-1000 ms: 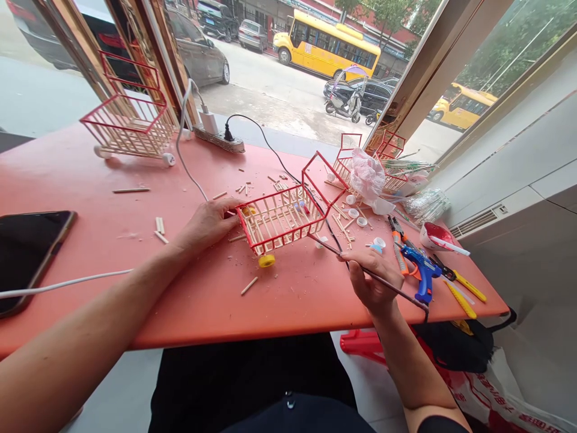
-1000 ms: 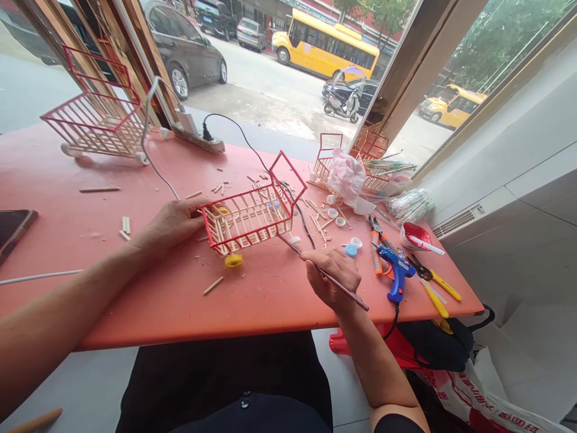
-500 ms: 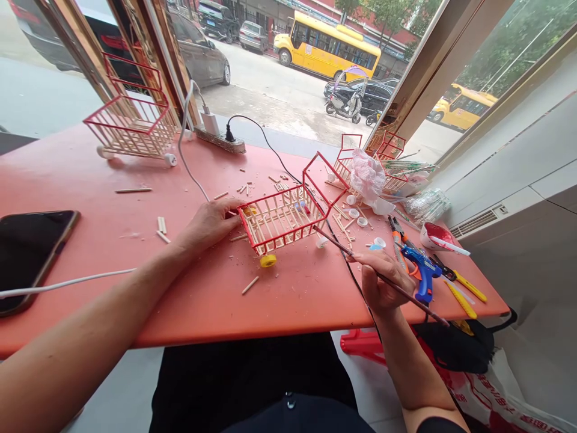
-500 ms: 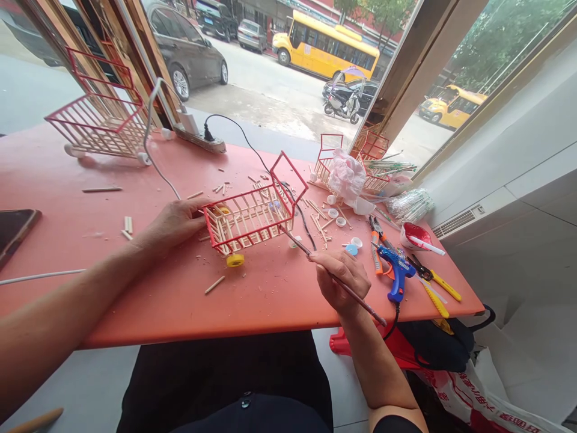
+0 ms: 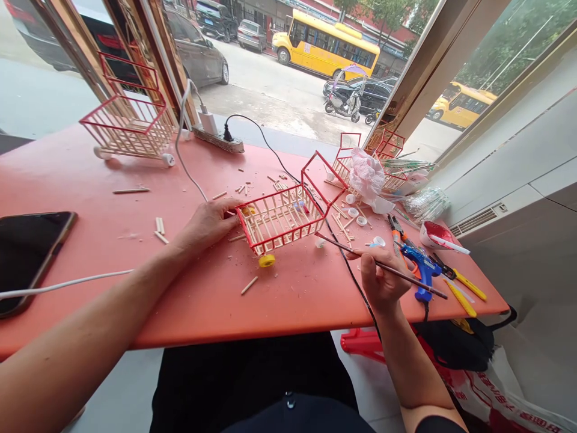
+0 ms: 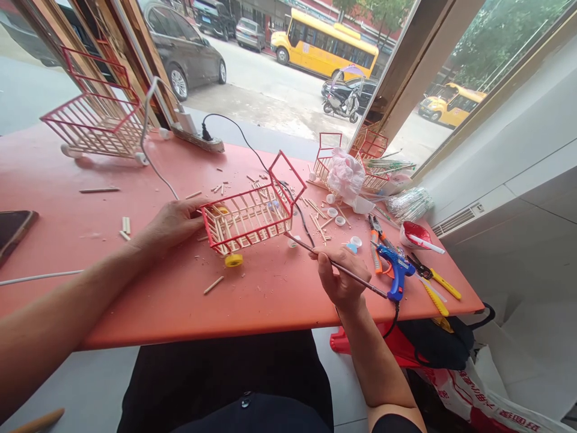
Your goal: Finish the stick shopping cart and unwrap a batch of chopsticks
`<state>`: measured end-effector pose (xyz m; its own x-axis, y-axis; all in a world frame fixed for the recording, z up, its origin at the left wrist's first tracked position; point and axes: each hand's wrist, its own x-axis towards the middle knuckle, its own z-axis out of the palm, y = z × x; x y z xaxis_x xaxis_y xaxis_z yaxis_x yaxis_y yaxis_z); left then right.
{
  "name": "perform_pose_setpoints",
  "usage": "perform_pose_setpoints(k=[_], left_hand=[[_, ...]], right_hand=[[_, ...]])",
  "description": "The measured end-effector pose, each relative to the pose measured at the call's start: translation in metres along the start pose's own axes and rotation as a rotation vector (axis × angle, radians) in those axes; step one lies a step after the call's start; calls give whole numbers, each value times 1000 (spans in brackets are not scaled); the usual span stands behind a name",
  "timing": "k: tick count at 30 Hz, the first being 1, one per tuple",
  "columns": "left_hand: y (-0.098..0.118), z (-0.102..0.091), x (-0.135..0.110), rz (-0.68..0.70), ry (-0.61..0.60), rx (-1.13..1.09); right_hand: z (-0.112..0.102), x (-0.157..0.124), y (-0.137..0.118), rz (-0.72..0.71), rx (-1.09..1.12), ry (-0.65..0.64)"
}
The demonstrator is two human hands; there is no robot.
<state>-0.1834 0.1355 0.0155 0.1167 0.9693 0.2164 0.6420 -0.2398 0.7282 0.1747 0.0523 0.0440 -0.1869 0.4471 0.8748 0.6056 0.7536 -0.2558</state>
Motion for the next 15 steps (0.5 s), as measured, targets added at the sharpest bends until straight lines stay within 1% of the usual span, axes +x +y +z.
perform_pose_setpoints(k=[2, 8, 15], left_hand=[[0, 0, 0, 4, -2, 2], [2, 0, -1, 4, -8, -13], [0, 0, 0, 5, 1, 5]], right_hand=[[0, 1, 0, 7, -35, 30], [3, 1, 1, 24, 4, -12], [2, 0, 0, 36, -18, 14]])
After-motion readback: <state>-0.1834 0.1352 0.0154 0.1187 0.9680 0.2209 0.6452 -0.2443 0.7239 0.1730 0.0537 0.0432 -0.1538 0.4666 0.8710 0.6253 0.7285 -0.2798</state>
